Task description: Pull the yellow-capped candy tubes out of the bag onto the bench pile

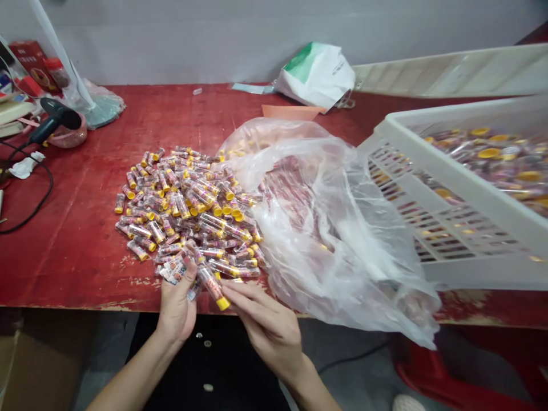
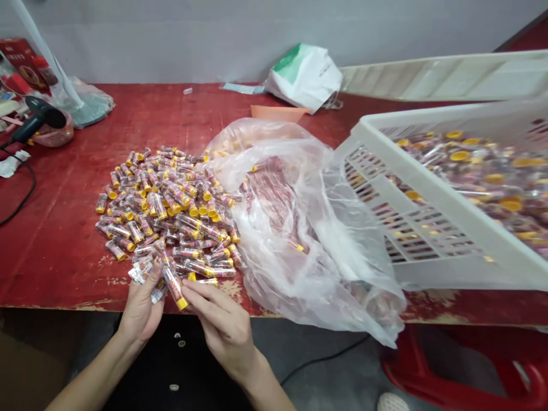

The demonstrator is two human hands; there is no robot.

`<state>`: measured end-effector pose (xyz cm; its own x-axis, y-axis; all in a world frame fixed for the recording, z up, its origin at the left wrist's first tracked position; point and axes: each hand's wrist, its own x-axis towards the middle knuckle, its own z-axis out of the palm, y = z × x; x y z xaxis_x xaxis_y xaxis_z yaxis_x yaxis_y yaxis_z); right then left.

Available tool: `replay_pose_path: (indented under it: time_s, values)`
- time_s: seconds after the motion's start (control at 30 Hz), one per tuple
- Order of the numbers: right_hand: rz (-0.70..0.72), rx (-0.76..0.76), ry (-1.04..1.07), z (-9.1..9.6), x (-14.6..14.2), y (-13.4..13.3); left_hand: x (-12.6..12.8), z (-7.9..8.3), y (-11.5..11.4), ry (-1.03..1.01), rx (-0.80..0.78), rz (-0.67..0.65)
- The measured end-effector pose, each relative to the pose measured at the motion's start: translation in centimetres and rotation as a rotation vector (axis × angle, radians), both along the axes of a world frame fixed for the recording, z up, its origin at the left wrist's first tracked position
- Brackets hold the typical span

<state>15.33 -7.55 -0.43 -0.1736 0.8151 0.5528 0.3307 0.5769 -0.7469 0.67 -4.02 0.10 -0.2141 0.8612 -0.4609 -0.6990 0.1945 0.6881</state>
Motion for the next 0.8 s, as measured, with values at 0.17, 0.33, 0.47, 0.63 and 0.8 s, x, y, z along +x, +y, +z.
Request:
replay_pose_path:
  time_s: [0.17,0.33,0.47,0.63,0.8]
  values:
    - [-0.046,-0.033,0.024,-0.1,-0.8,0.8,0.2,-0.3,-0.7,0.062,0.033,-0.080]
    - [-0.100,-0.040,0.247,-0.9,-2.6,2.0,-0.2,-0.2,-1.1,0.130,0.030,-0.101]
    - [-0.185,-0.071,0.388,-1.3,-4.1,2.5,-0.6,-0.2,-1.3,0.131,0.026,-0.065]
    - [-0.193,-0.104,0.431,-1.9,-6.0,3.4,-1.2,-0.7,-1.3,0.127,0.027,0.001]
    - [-0.146,-0.160,0.265,-1.8,-5.0,5.3,-4.7,-1.3,2.4,0.257,0.030,0.080]
